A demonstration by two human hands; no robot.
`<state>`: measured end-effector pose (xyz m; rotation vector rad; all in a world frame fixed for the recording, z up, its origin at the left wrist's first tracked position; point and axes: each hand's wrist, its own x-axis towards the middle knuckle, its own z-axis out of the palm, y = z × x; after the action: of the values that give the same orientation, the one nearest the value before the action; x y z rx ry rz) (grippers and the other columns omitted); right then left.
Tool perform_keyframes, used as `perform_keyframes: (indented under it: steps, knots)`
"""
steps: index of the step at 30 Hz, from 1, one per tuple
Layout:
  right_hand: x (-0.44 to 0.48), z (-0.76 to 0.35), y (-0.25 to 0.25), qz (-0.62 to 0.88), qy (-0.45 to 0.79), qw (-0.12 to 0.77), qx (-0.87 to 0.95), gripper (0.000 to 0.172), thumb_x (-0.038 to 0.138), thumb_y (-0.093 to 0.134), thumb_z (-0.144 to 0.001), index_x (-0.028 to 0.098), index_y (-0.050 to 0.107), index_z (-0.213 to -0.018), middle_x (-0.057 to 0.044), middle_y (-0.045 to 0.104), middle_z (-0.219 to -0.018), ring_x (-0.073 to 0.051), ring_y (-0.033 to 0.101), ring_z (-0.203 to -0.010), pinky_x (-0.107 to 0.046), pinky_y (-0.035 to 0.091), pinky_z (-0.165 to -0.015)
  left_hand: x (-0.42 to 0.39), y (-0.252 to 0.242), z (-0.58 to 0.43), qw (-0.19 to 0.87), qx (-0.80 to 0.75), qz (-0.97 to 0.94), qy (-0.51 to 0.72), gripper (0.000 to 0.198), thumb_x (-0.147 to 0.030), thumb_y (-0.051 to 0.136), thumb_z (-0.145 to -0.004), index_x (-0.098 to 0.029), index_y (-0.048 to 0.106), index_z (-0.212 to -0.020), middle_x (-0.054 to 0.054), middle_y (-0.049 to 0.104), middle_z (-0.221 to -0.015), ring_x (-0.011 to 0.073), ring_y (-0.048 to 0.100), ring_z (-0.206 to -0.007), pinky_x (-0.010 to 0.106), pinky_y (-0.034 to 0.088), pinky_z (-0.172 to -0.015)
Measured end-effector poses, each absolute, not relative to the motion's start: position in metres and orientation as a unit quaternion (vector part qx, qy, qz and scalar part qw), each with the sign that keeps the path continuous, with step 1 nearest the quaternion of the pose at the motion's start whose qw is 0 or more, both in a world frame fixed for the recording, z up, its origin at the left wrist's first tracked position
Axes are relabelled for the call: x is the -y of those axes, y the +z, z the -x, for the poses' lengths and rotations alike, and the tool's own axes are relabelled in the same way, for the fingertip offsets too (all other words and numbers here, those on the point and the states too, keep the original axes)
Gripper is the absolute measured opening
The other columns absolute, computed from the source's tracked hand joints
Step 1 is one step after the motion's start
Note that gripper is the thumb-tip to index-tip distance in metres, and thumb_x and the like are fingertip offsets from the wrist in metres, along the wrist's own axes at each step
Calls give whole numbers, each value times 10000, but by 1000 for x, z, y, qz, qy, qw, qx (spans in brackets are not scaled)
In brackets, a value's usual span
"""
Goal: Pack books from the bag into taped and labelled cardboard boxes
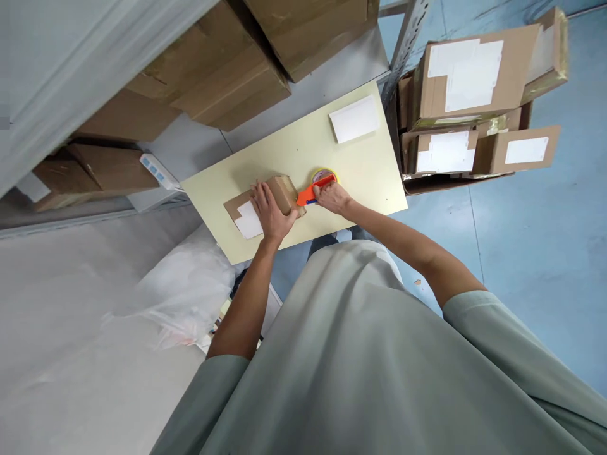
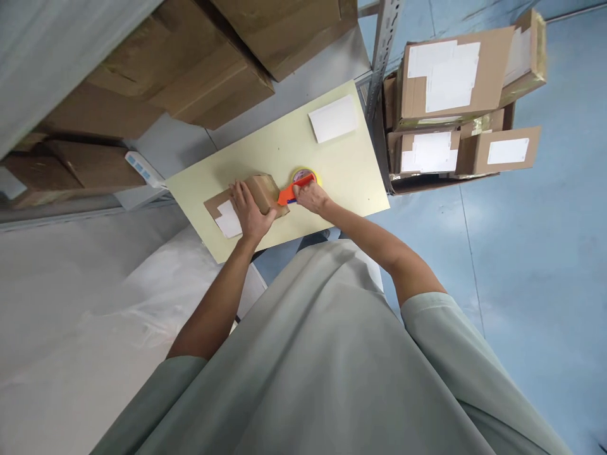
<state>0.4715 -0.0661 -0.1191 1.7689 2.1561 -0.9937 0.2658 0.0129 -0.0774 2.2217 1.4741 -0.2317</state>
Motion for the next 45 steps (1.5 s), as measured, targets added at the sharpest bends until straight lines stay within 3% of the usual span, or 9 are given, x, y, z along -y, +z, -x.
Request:
perform_keyframes:
  steps: [6, 10, 14, 16, 21, 27, 35, 40, 45]
  knots:
    - [71, -402, -111, -549, -370, 71, -746, 545, -42, 291, -1027, -62, 585, -1486, -297, 767, -1302, -354, 757, -1181, -451, 520, -988, 6, -72, -236, 262, -495, -823, -99, 1019, -163, 600, -835, -109, 300, -1806, 176, 191, -1919, 307, 11, -1808, 575, -11, -1453]
    - [79, -374, -112, -545, -387, 62, -741, 462, 32, 319, -1081, -47, 594, -1445, -298, 783, -1263, -332, 750, -1125, -444, 519, -1014, 19, -74, -223, 254, -509, -815, -107, 901, -68, 499, -830, -176, 462, -1724, 121, 250, -1913, 235, 27, -1806, 580, 20, -1458]
    - [103, -404, -117, -543, -382, 66, -745, 504, 10, 321, -1058, -56, 559, -1497, -330, 772, -1296, -354, 749, -1146, -479, 477, -1056, 22, -72, -219, 262, -514, -809, -113, 858, -53, 499, -826, -206, 525, -1670, 100, 279, -1907, 201, 24, -1802, 564, 12, -1462]
    - [116, -438, -121, -562, -367, 86, -736, 532, -11, 306, -1041, -86, 532, -1517, -354, 766, -1293, -373, 755, -1150, -495, 464, -1054, 22, -71, -219, 272, -516, -805, -108, 856, -62, 503, -824, -215, 537, -1666, 91, 293, -1903, 201, 22, -1802, 565, -3, -1461]
    - [108, -505, -125, -624, -313, 109, -707, 494, 167, 316, -1144, -97, 518, -1510, -361, 766, -1278, -408, 757, -1153, -522, 457, -1081, 22, -72, -218, 287, -518, -800, -92, 869, -98, 536, -799, -213, 554, -1660, 96, 305, -1899, 230, 16, -1802, 585, -17, -1458]
    - [46, -464, -117, -662, -326, 49, -673, 503, 238, 342, -1168, -93, 523, -1501, -355, 773, -1248, -390, 774, -1141, -527, 467, -1107, 21, -73, -217, 277, -508, -809, -102, 910, -98, 557, -749, -183, 548, -1655, 118, 272, -1906, 236, -3, -1800, 596, -8, -1457]
    - [27, -414, -109, -649, -363, 49, -666, 474, 81, 318, -1109, -74, 597, -1460, -338, 787, -1227, -367, 786, -1129, -520, 534, -1041, 21, -72, -218, 291, -505, -807, -94, 968, -41, 567, -688, -162, 549, -1648, 128, 281, -1901, 231, 1, -1802, 606, -41, -1456]
    - [26, -399, -96, -682, -393, 78, -612, 473, 152, 349, -1153, -79, 580, -1495, -365, 764, -1288, -358, 794, -1185, -446, 587, -977, 21, -77, -212, 290, -473, -828, -79, 908, -14, 526, -747, -155, 553, -1644, 137, 276, -1900, 247, 16, -1803, 623, -16, -1462]
    - [10, -383, -79, -700, -384, 111, -591, 440, 138, 405, -1137, -27, 685, -1433, -371, 732, -1376, -352, 798, -1222, -393, 615, -913, 21, -80, -207, 293, -438, -849, -46, 846, -14, 517, -793, -123, 576, -1630, 179, 284, -1889, 307, 64, -1800, 654, 39, -1462]
